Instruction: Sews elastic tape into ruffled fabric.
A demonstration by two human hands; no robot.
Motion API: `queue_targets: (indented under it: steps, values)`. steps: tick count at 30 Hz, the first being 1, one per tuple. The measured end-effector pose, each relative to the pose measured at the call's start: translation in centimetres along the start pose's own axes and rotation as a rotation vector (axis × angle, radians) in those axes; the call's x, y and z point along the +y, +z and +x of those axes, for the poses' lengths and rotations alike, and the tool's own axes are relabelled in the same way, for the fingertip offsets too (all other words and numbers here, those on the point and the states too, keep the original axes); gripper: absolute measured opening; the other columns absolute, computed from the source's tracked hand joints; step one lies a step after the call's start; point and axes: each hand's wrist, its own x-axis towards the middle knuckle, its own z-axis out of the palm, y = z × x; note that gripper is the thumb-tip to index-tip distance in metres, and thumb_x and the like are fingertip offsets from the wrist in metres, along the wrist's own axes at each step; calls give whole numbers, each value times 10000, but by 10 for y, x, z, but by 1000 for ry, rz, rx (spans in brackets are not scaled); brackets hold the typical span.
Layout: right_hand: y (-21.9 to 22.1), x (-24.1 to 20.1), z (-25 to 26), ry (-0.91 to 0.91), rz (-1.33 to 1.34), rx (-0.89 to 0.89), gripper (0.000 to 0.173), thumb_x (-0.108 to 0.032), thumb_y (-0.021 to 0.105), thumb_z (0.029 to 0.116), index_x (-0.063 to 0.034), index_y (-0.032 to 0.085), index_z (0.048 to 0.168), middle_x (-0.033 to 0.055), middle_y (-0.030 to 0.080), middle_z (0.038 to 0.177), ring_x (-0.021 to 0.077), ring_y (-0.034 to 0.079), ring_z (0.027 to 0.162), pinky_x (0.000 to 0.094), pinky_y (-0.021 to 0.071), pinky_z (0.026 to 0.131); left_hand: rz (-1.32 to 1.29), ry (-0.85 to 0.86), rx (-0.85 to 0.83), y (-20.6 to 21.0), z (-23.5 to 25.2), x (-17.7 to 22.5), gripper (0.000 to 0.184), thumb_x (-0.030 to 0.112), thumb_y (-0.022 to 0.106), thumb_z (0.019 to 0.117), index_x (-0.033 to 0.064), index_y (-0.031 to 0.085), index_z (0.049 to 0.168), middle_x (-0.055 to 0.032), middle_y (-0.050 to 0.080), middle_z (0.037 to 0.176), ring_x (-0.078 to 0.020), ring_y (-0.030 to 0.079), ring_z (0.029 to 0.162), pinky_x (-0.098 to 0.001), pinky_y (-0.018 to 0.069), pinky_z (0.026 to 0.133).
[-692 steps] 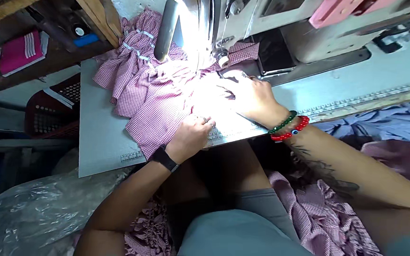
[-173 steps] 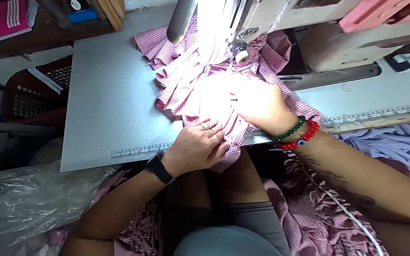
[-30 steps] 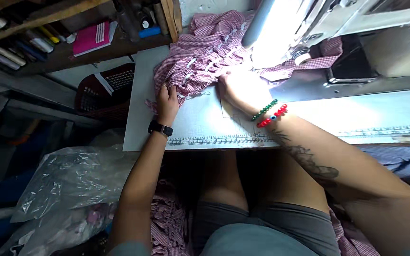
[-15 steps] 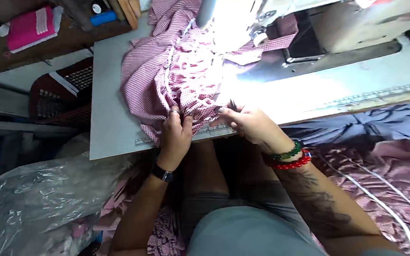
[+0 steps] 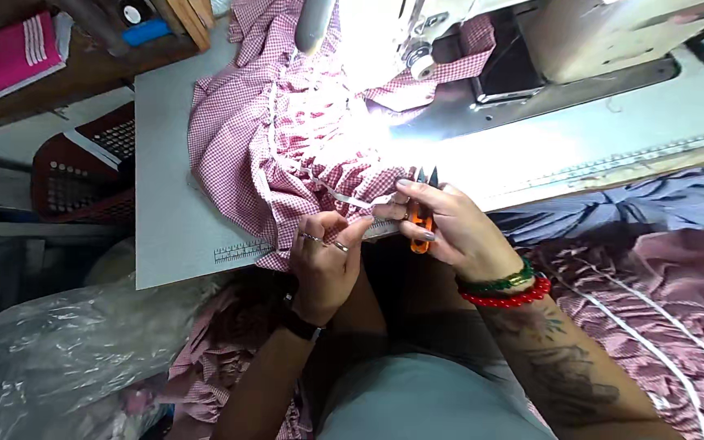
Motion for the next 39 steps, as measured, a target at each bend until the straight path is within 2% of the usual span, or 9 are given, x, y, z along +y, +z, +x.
queue_targets:
  steps: [5,10,23,28,31,32,34,36,39]
  values:
    - [2,-4,-1,85,75,112,217,-196,478,1089,-82,605,954,6,609,662,-4,473,418,118,390,365,8,107,-59,0,-11,-3,130,129,680,948,167,803,935,-65,674,964,-163,620,915,-300,516,798]
    - [0,-3,0,114,88,92,199,-167,442,1097,-82,584,986,26,631,663,6,492,429,122,388,374,-39,13,-11,1,-10,3,193,225,708,962,104,674,1109,-27,625,880,-121,602,820,-285,521,778]
    - [-1,0,-3,98,76,146,212,-168,415,1102,-95,569,975,-9,555,620,-11,428,391,115,361,347,-36,-21,-141,-9,1,10,104,149,721,918,98,807,947,-32,625,801,-124,590,780,-268,494,698]
    - [-14,4,-12,-33,-113,65,166,-174,441,1103,-132,585,1031,-28,566,652,-8,426,422,126,379,383,57,62,-335,-44,76,-26,295,235,583,1027,53,737,1200,-147,683,1256,-255,611,1232,-416,465,1083]
    - [-25,9,-24,-85,-191,56,198,-125,418,1085,-154,605,1027,-36,626,681,-2,539,497,145,467,457,339,13,-589,-45,110,-87,529,484,404,1077,175,589,1465,-119,370,1649,-350,210,1573,-648,79,1254]
    - [-29,10,-27,-108,-224,71,209,-122,411,1083,-155,612,1034,-41,646,700,3,575,531,156,501,492,472,-59,-710,-46,110,-97,609,549,350,1070,199,479,1551,-131,265,1693,-379,153,1582,-685,79,1235]
    - [-42,9,-32,-183,-363,119,203,-139,424,1081,-177,620,1052,-78,675,750,-9,631,615,162,553,574,687,-187,-818,-53,90,-84,718,574,401,1049,105,376,1592,-270,291,1642,-489,287,1508,-692,294,1159]
    - [-59,3,-36,-249,-623,181,153,-191,464,1081,-172,616,1080,-100,655,778,-25,641,674,173,566,634,824,-236,-857,-73,63,-35,804,595,524,998,-42,470,1485,-403,516,1366,-575,592,1148,-671,533,826]
    - [-76,-11,-34,-434,-1053,344,210,-244,533,1041,-115,611,1187,-30,592,803,17,555,668,252,494,622,743,-169,-1051,-116,46,21,739,627,477,989,-52,706,1169,-240,673,745,-411,694,656,-565,545,561]
